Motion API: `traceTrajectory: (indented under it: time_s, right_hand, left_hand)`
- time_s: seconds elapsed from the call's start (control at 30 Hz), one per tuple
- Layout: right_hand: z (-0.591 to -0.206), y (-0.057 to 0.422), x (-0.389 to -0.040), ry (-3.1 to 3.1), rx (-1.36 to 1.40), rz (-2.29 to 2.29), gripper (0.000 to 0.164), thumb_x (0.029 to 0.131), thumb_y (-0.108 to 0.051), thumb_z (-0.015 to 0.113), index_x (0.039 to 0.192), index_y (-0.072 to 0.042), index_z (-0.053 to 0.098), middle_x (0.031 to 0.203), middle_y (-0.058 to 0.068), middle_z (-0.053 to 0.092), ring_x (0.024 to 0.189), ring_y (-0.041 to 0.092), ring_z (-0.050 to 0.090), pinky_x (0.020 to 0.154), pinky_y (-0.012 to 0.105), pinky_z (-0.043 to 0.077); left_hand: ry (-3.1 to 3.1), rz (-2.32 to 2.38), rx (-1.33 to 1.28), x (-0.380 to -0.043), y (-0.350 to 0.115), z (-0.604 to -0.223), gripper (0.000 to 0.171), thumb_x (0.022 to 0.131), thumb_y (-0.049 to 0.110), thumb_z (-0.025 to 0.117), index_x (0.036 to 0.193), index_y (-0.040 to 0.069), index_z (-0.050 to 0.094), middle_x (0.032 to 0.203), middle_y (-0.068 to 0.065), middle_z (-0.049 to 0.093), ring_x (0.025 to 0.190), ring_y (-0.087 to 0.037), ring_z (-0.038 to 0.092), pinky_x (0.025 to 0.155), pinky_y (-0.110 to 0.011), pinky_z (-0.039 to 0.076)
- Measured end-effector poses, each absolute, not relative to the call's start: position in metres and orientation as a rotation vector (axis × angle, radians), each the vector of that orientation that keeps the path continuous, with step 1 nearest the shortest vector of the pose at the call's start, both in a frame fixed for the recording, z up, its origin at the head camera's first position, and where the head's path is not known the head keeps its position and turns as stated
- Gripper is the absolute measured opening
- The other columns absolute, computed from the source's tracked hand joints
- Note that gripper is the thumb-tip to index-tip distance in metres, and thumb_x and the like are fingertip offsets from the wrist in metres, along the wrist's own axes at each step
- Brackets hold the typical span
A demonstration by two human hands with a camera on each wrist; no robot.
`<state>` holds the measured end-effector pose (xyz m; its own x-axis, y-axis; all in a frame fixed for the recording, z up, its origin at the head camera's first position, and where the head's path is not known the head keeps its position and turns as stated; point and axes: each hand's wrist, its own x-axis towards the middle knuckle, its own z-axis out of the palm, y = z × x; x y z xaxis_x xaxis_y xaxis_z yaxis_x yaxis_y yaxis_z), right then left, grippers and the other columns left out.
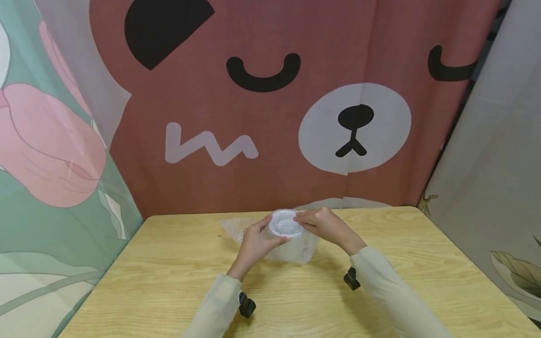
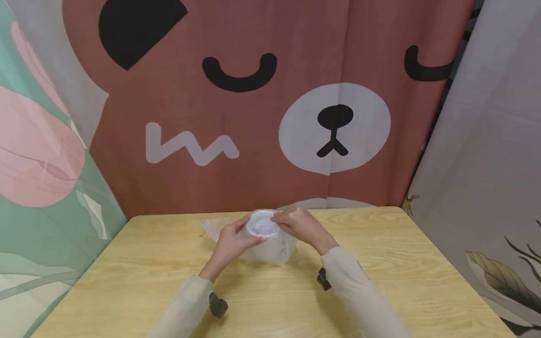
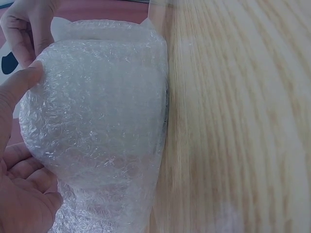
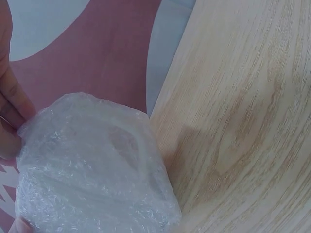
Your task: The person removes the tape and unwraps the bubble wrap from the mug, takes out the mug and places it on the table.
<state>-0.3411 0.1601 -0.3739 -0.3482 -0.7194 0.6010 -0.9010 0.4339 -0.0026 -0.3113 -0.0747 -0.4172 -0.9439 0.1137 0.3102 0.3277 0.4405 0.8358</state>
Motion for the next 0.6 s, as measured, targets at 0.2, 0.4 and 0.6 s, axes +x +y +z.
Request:
traceTrajectory:
  time_s: [0.2, 0.4, 0.6]
  right_hand:
    - [-0.3746, 0.1605, -0.3405, -2.153, 1.356, 0.464, 0.022, 0.081, 0.002, 0.075, 0.103, 0.001, 0.075, 0.102, 0.014, 0.071, 0.093, 0.024, 0.069, 0.075, 0.033, 0.056]
    - [-0.3763, 0.1603, -0.3401, -2.158, 1.352, 0.472, 0.021, 0.081, 0.002, 0.075, 0.103, 0.001, 0.075, 0.103, 0.013, 0.071, 0.093, 0.024, 0.069, 0.075, 0.033, 0.056]
    - [-0.376, 0.1591, -0.342, -2.149, 1.336, 0.476, 0.022, 0.081, 0.002, 0.075, 0.103, 0.0, 0.075, 0.103, 0.012, 0.071, 0.093, 0.023, 0.069, 0.075, 0.033, 0.056]
  left_hand:
    - [-2.484, -1.525, -0.39, -0.3114, -0.0737, -0.4179, 0.09, 0.069, 0.045, 0.086, 0.141, 0.006, 0.049, 0.142, -0.013, 0.046, 0.131, -0.031, 0.042, 0.102, -0.049, 0.039]
    - [-2.47, -1.508, -0.399, -0.3104, -0.0739, -0.4188, 0.09, 0.069, 0.045, 0.086, 0.14, 0.004, 0.051, 0.14, -0.015, 0.048, 0.129, -0.032, 0.044, 0.101, -0.05, 0.04]
    - [-2.465, -1.485, -0.408, -0.3118, -0.0746, -0.4168, 0.089, 0.069, 0.044, 0.087, 0.139, 0.004, 0.051, 0.14, -0.013, 0.049, 0.129, -0.031, 0.044, 0.101, -0.048, 0.04]
